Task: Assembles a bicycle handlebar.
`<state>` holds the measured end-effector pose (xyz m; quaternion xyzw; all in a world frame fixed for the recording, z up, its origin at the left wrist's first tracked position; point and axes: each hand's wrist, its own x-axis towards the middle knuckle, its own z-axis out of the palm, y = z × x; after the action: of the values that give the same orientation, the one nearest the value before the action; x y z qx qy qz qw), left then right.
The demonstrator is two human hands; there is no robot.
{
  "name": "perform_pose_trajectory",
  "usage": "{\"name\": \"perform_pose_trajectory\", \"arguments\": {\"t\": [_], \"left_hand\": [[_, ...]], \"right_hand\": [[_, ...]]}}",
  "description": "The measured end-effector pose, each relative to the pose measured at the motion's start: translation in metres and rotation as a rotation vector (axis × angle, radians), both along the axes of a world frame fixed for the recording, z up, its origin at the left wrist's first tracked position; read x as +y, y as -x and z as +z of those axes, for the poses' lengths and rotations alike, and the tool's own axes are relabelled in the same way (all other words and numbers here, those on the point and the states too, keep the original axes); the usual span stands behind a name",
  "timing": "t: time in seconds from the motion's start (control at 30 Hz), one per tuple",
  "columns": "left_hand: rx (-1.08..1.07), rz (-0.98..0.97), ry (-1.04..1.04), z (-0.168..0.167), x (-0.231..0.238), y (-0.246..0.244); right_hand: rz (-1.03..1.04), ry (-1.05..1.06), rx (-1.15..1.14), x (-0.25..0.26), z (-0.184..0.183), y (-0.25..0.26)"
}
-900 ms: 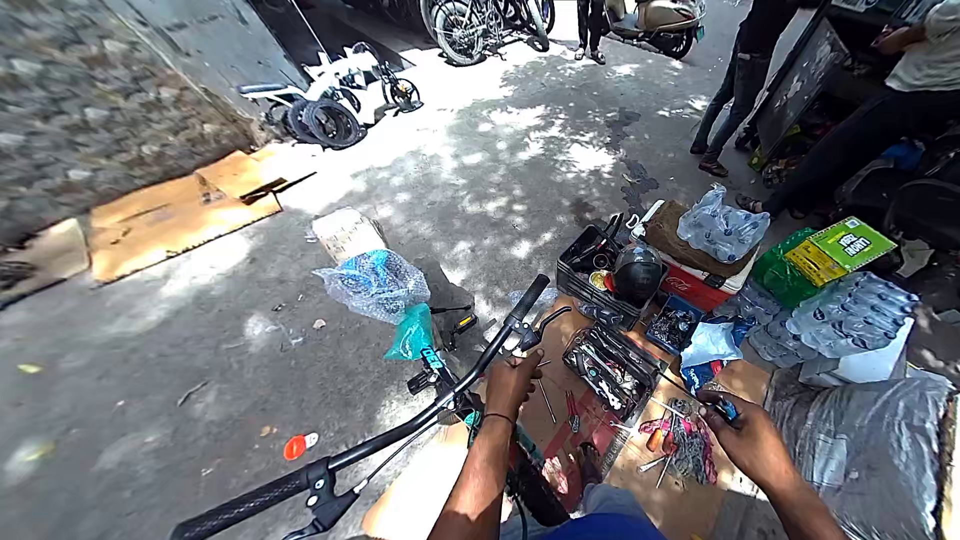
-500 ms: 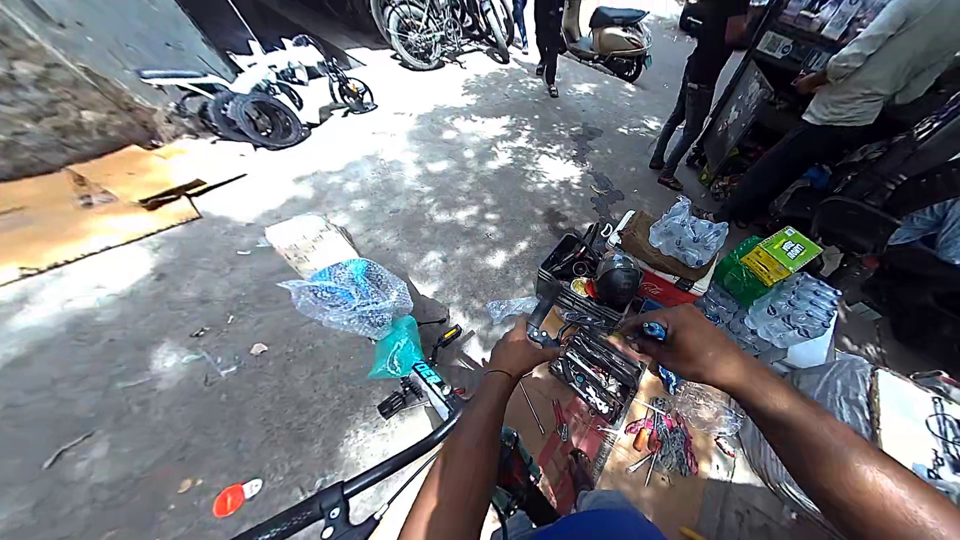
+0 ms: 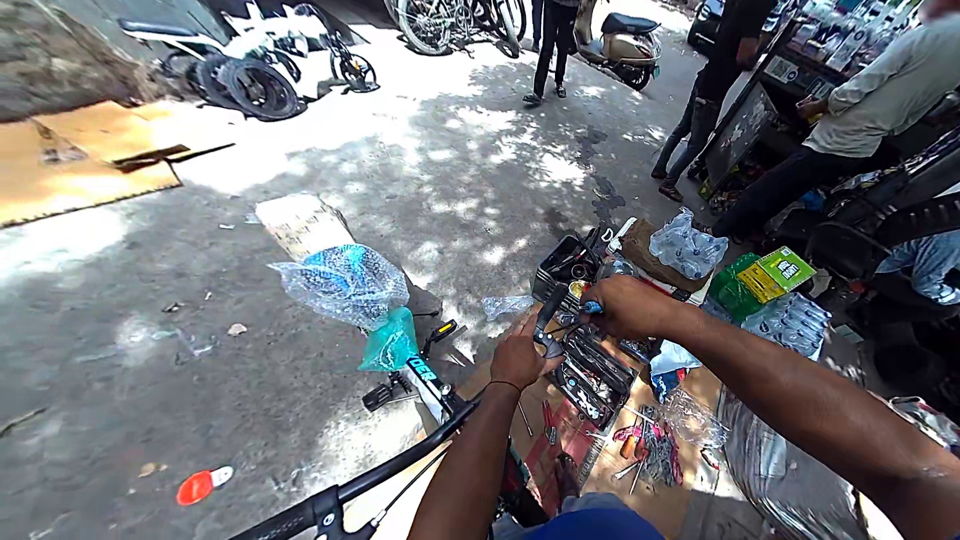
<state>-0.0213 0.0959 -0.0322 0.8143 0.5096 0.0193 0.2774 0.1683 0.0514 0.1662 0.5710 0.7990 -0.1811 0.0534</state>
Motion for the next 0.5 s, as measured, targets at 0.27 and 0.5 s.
{"name": "perform_pose_trajectory", "arguments": {"t": [0.27,0.5], "left_hand": [[-0.034,-0.015,-0.048,-0.010,0.003,0.001],[0.048,-0.072,-0.027,-0.005,0.001,0.001]], "right_hand": [[0.128,0.022,-0.024,0.025,-0.009,0.006],[0.160,0.056,-0.021,0.034,-0.005,0.012]]}}
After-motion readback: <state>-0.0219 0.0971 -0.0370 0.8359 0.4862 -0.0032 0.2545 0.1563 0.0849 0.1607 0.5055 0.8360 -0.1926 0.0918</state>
